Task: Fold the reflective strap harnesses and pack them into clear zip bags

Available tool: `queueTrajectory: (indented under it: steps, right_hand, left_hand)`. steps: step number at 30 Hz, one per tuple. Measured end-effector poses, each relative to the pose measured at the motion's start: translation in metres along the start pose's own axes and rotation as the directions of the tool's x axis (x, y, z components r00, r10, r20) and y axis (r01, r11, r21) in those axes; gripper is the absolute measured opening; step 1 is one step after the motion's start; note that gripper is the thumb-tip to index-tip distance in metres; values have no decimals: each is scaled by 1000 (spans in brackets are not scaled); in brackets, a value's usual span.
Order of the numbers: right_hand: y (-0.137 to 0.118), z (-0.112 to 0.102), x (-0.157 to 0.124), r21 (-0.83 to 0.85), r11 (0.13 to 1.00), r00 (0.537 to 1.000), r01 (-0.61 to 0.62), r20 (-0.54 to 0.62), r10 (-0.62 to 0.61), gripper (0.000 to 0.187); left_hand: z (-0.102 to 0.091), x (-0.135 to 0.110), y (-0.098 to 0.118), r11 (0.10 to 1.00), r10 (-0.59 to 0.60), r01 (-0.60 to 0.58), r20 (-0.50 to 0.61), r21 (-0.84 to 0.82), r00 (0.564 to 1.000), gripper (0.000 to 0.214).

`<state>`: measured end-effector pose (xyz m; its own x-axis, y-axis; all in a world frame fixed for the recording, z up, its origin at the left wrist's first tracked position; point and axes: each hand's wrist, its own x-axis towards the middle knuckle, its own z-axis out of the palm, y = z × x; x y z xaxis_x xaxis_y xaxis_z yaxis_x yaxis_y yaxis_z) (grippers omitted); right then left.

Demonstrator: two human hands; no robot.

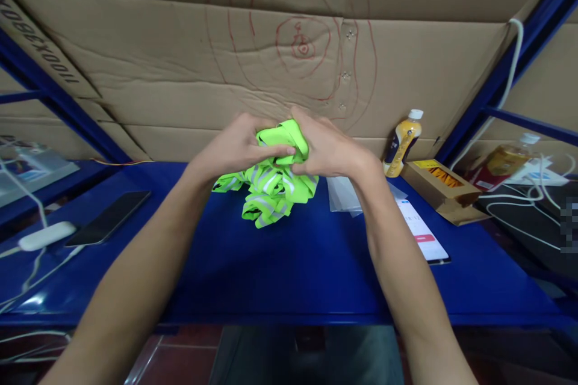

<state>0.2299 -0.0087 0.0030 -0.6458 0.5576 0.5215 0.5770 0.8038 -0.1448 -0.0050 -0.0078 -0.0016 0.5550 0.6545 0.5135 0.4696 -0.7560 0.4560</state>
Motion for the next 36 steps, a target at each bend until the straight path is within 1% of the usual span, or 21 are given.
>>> queueTrajectory:
  steps: [2, 4, 6, 7, 9, 11, 13, 15, 17, 19, 21, 23, 25, 27, 30, 33, 34, 36]
  right_hand:
    - [-1, -3, -2, 75, 997, 999, 30, 25, -32, 50]
    - [-1, -8, -4, 224, 972, 994, 73, 59, -89, 41]
    - [0, -15, -5, 359, 929, 990, 88, 73, -122, 35]
    - [2, -18, -5, 390, 917, 990, 83, 73, -121, 33]
    - [4, -25, -6, 373, 926, 991, 54, 93, -95, 30]
    - [6, -31, -8, 308, 951, 987, 30, 140, -76, 28]
    - [7, -35, -9, 258, 966, 983, 23, 169, -69, 24]
    - [7, -36, -10, 243, 970, 986, 18, 154, -56, 22]
    - [8, -35, -11, 258, 966, 990, 9, 134, -45, 23]
    - [9, -33, -12, 328, 944, 993, 14, 110, -53, 28]
    - [10, -31, -12, 436, 899, 992, 45, 85, -92, 34]
    - [10, -30, -12, 504, 860, 990, 81, 62, -129, 41]
    - [11, -29, -11, 504, 857, 987, 111, 41, -152, 48]
    - [11, -25, -8, 486, 866, 987, 122, 29, -155, 52]
    - [9, -16, -3, 485, 870, 996, 89, -23, -89, 57]
    - [4, -8, 1, 475, 880, 994, 0, -95, 51, 64]
    - [3, -7, 1, 471, 881, 993, -31, -87, 82, 63]
    - [2, -9, 0, 477, 876, 996, -69, -18, 88, 60]
  left_hand:
    - [-1, 0, -3, 1000, -11, 11, -26, -17, 1000, 39]
    - [-5, -1, -3, 1000, -16, 16, -36, -8, 999, 35]
    - [-9, -3, 1, 999, 0, 2, -50, 42, 999, 30]
    - [-10, -4, 5, 997, 19, -14, -58, 78, 998, 28]
    - [-10, -6, 12, 989, 61, -54, -48, 136, 997, 26]
    - [-8, -6, 17, 986, 79, -77, -9, 145, 997, 29]
    - [-4, -5, 18, 993, 56, -58, 31, 100, 998, 37]
    - [0, -3, 17, 999, 17, -18, 36, 30, 999, 44]
    - [4, -2, 15, 1000, -6, 6, -3, -13, 1000, 48]
    - [6, -2, 15, 1000, -4, 3, -74, -4, 997, 48]
    - [7, -2, 16, 1000, 9, -8, -118, 11, 993, 46]
    - [9, -2, 17, 1000, 21, -23, -130, -12, 991, 43]
    - [11, -2, 16, 997, 33, -42, -134, -62, 990, 42]
    - [14, -1, 12, 992, 36, -53, -151, -111, 988, 47]
    - [18, 2, 5, 981, 14, -49, -186, -187, 982, 60]
    - [20, 4, 1, 969, -11, -42, -211, -245, 977, 68]
    - [20, 4, 2, 968, -22, -31, -210, -248, 978, 70]
    - [21, 4, 3, 973, -54, 8, -196, -231, 979, 72]
